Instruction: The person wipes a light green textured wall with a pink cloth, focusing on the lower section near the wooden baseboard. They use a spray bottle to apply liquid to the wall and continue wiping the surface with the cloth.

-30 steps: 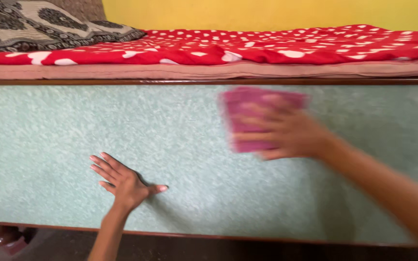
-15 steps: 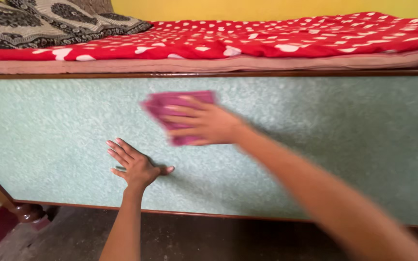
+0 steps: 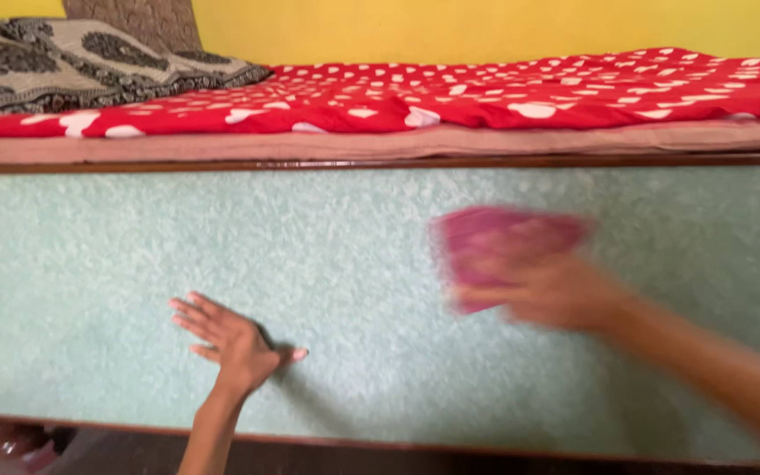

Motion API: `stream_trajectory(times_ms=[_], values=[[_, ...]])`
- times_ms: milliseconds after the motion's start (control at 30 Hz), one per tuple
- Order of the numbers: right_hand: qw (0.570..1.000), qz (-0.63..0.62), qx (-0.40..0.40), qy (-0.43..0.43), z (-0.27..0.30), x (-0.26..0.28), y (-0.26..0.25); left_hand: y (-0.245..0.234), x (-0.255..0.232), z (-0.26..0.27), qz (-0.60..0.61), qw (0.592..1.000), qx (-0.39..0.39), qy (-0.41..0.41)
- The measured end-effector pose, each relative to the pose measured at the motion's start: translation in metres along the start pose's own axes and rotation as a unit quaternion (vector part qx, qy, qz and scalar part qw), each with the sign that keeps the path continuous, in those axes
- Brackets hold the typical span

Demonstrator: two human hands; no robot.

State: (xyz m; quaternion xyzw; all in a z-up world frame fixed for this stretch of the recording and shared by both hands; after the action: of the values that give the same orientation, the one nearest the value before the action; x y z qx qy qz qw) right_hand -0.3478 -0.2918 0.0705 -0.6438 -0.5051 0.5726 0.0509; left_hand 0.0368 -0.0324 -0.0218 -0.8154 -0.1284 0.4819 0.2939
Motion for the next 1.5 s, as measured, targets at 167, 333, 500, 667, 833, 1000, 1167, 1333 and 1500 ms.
stream_trajectory(times_ms=[167, 333, 500, 667, 833, 1000, 1167, 1333, 1500], values=[[0.993, -0.018, -0.115, -0.004, -0.278, 0.097, 0.11, 0.015, 0.031, -0.009, -0.05, 0.993, -0.07, 0.086], [0.994, -0.014, -0.106, -0.023, -0.308, 0.083, 0.1, 0.001, 0.012, -0.003, -0.1, 0.995, 0.009, -0.003], [0.992, -0.045, -0.021, -0.116, -0.112, 0.021, 0.012, -0.031, -0.029, 0.024, -0.072, 0.994, 0.036, -0.071], [0.983, 0.082, 0.155, -0.051, 0.11, -0.017, -0.092, -0.027, -0.023, 0.023, -0.044, 0.999, 0.016, -0.021], [0.995, 0.063, 0.08, 0.02, 0.116, -0.003, -0.061, -0.004, -0.008, 0.003, -0.023, 1.0, 0.02, -0.007], [0.996, -0.078, -0.028, 0.025, -0.088, 0.057, 0.06, 0.008, 0.01, -0.007, 0.018, 0.999, -0.029, 0.012], [0.996, -0.014, -0.086, 0.017, -0.277, 0.102, 0.089, 0.012, 0.026, -0.012, 0.02, 0.99, -0.065, 0.124], [0.995, 0.041, -0.083, -0.036, -0.201, 0.08, 0.074, 0.005, 0.014, -0.004, 0.037, 0.999, 0.0, -0.004], [0.998, 0.024, 0.031, -0.045, 0.031, 0.016, -0.018, -0.008, -0.008, 0.004, 0.002, 1.0, 0.014, -0.025]])
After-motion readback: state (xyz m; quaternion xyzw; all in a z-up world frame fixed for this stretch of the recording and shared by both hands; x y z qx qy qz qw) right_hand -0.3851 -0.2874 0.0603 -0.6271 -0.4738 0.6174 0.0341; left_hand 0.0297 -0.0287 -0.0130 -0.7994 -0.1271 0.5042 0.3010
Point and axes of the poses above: each hand's wrist, its own z-axis away from the middle knuckle, its own y-axis out of the palm, x = y × z, the point moved 2 cm from there along -z, towards the middle knuckle, and after that the axes turned 7 degrees about -y, right-handed, at the moved point
